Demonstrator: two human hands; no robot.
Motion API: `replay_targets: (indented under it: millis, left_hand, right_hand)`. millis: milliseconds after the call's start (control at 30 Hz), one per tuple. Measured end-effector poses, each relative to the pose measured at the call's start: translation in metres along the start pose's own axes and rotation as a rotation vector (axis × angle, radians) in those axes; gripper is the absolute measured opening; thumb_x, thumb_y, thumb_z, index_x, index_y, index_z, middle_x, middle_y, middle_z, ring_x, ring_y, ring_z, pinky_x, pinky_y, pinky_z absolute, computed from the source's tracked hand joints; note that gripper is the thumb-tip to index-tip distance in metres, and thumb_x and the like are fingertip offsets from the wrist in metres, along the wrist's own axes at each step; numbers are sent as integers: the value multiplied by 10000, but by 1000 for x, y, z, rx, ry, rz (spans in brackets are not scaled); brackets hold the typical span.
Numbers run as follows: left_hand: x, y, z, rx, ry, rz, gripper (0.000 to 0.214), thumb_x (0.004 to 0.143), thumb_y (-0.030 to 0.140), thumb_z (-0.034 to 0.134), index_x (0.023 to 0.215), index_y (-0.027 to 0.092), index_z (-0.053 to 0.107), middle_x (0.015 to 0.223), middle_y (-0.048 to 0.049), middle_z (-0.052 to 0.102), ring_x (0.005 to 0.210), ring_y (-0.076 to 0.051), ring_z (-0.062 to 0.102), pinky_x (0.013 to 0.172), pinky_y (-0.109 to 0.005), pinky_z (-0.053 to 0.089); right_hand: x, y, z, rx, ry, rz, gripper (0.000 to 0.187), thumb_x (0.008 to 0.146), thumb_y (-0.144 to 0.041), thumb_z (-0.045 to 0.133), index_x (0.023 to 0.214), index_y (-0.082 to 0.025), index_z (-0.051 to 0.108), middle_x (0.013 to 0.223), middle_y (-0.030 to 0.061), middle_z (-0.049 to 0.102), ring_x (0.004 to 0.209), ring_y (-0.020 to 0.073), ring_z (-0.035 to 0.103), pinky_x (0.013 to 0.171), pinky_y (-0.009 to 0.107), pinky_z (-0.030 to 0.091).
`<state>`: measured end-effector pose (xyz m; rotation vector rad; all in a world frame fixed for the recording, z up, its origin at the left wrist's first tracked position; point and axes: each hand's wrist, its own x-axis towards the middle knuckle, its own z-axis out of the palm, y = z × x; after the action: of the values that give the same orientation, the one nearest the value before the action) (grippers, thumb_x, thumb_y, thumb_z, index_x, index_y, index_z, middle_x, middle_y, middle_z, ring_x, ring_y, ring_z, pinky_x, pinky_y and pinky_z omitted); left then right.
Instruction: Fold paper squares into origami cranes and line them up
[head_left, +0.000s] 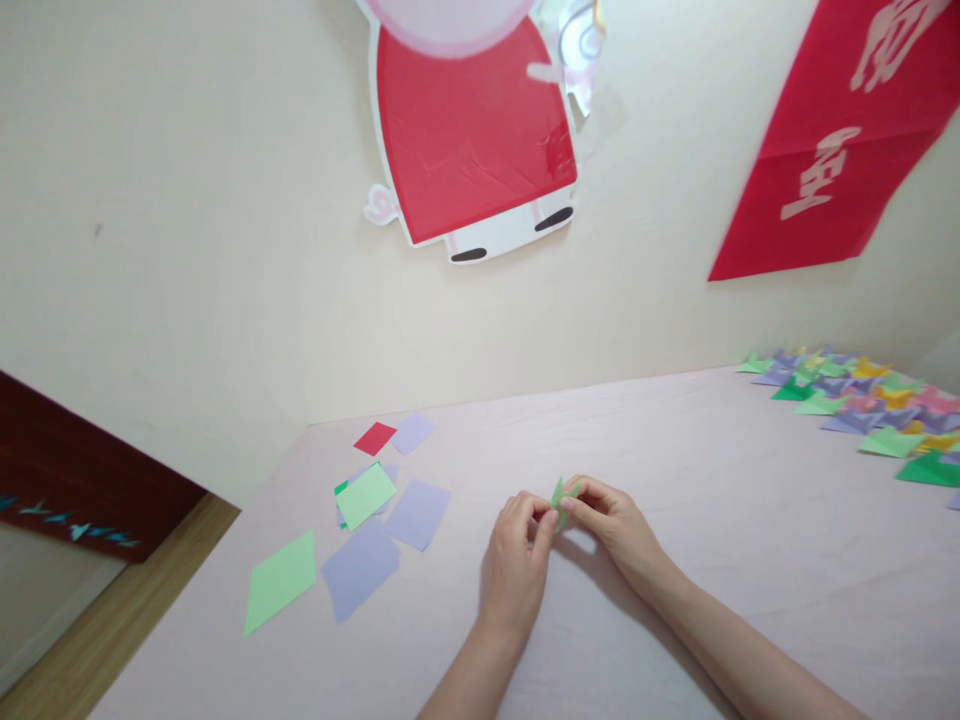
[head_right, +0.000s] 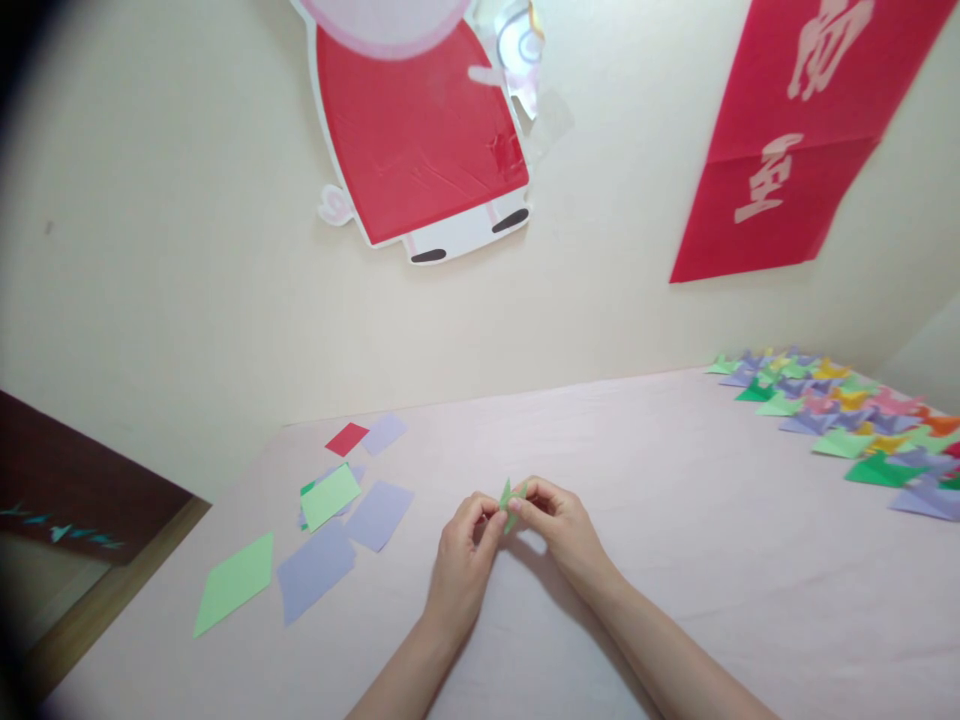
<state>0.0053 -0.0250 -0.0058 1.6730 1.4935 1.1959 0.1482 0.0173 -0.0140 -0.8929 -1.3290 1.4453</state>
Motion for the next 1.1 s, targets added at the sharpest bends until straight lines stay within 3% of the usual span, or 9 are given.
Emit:
replay_targets:
  millis: [233, 433, 567, 933, 1100]
  left_hand:
    - [0, 2, 2, 104, -41, 81, 172, 923, 263, 536, 760, 211, 543, 791, 12, 593, 781, -167, 512, 735, -289, 353]
    - [2, 6, 3, 67, -29, 69, 213, 933, 360, 538, 779, 219, 580, 801, 1, 610, 796, -178, 527, 742, -301, 368]
    - [2, 8, 4, 69, -27, 111, 238, 943, 334, 523, 742, 216, 571, 790, -1, 617, 805, -181, 528, 753, -308, 366]
    - [2, 4, 7, 110, -59, 70, 241, 931, 308, 543, 712, 208, 529, 741, 18, 566, 746, -159, 505, 704, -277, 344]
    - [1, 2, 6, 16, -49, -8, 249, 933, 353, 529, 736, 204, 560, 750, 20, 566, 728, -149, 509, 676, -259, 350]
  right_hand:
    - [0, -1, -1, 8, 57, -16, 255, 794, -421, 690, 722, -190, 612, 739, -8, 555, 718, 152, 491, 674, 266, 397]
    - [-1, 2, -2, 29, 50, -22, 272, 766, -425, 713, 672, -189, 616, 722, 5, 559, 733, 170, 507, 693, 281, 421]
    - [-1, 4, -1, 38, 73, -44, 255, 774, -418, 704, 690, -193, 617, 732, 7, 545, 739, 169, 491, 673, 271, 417]
    - [-2, 6, -3, 132, 140, -47, 241, 751, -367, 740, 657, -189, 608, 681, -22, 504, 676, 142, 441, 646, 266, 377]
    - [1, 7, -1, 184, 128, -20, 252, 808, -450, 680, 858, -208, 633, 781, -7, 546, 712, 146, 489, 667, 267, 417]
